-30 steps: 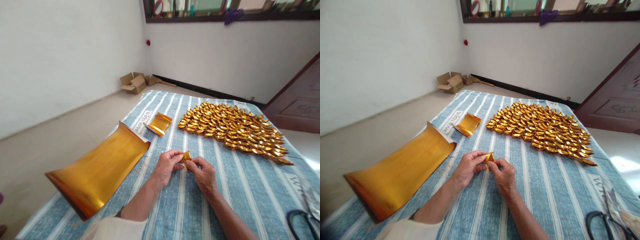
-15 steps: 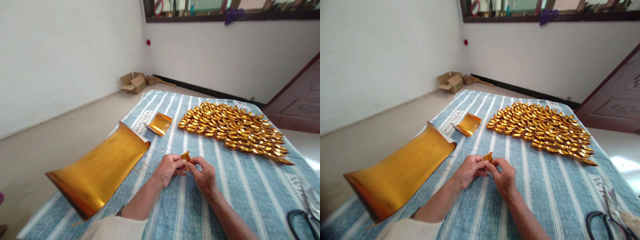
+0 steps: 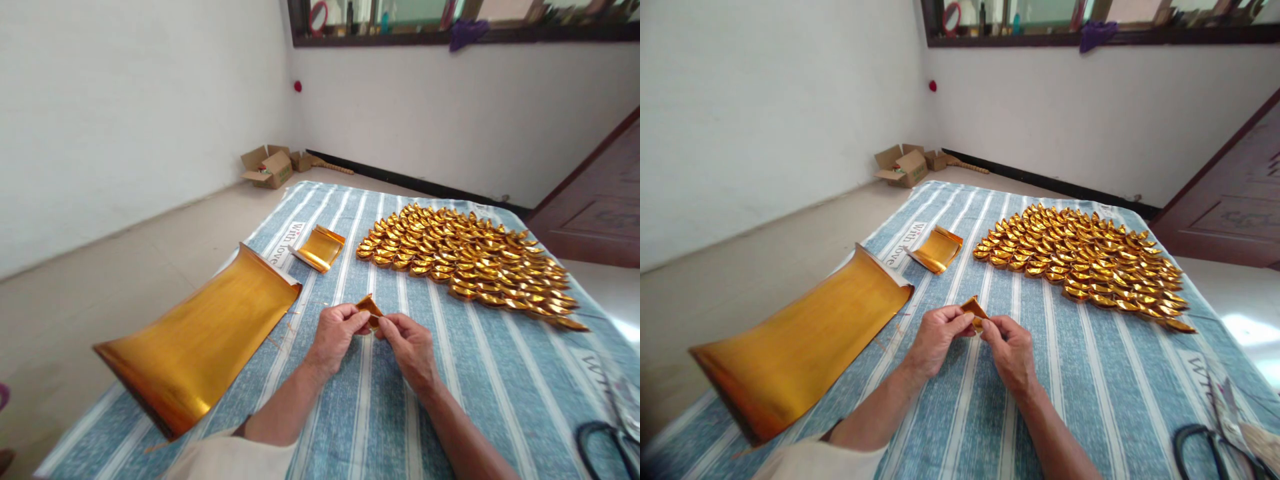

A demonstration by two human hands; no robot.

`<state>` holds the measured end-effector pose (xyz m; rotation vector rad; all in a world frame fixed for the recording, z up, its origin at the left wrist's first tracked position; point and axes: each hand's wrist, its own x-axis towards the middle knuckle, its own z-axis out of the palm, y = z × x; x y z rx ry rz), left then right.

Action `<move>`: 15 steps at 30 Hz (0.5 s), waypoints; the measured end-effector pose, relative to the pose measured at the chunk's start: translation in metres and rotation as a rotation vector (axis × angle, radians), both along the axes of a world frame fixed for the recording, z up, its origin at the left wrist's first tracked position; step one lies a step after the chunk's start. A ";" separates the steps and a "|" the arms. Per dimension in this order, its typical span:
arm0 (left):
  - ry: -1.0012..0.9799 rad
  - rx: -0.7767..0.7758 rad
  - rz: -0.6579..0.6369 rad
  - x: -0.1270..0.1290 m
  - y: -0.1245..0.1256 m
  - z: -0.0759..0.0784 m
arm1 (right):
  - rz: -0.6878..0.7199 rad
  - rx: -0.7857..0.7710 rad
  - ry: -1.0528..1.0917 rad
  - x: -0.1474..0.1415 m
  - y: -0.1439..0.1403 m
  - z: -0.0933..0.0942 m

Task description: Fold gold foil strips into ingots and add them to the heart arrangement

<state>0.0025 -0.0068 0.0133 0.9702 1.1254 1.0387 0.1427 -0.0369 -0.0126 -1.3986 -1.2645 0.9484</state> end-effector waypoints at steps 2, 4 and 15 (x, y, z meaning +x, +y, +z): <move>-0.011 -0.001 0.006 0.001 0.000 -0.001 | -0.006 -0.007 0.026 0.000 0.000 -0.001; -0.027 -0.012 0.010 0.002 0.000 -0.002 | -0.012 0.001 0.020 -0.001 0.000 -0.001; -0.190 -0.108 -0.009 0.003 0.000 -0.003 | -0.046 0.105 -0.074 -0.002 -0.001 0.005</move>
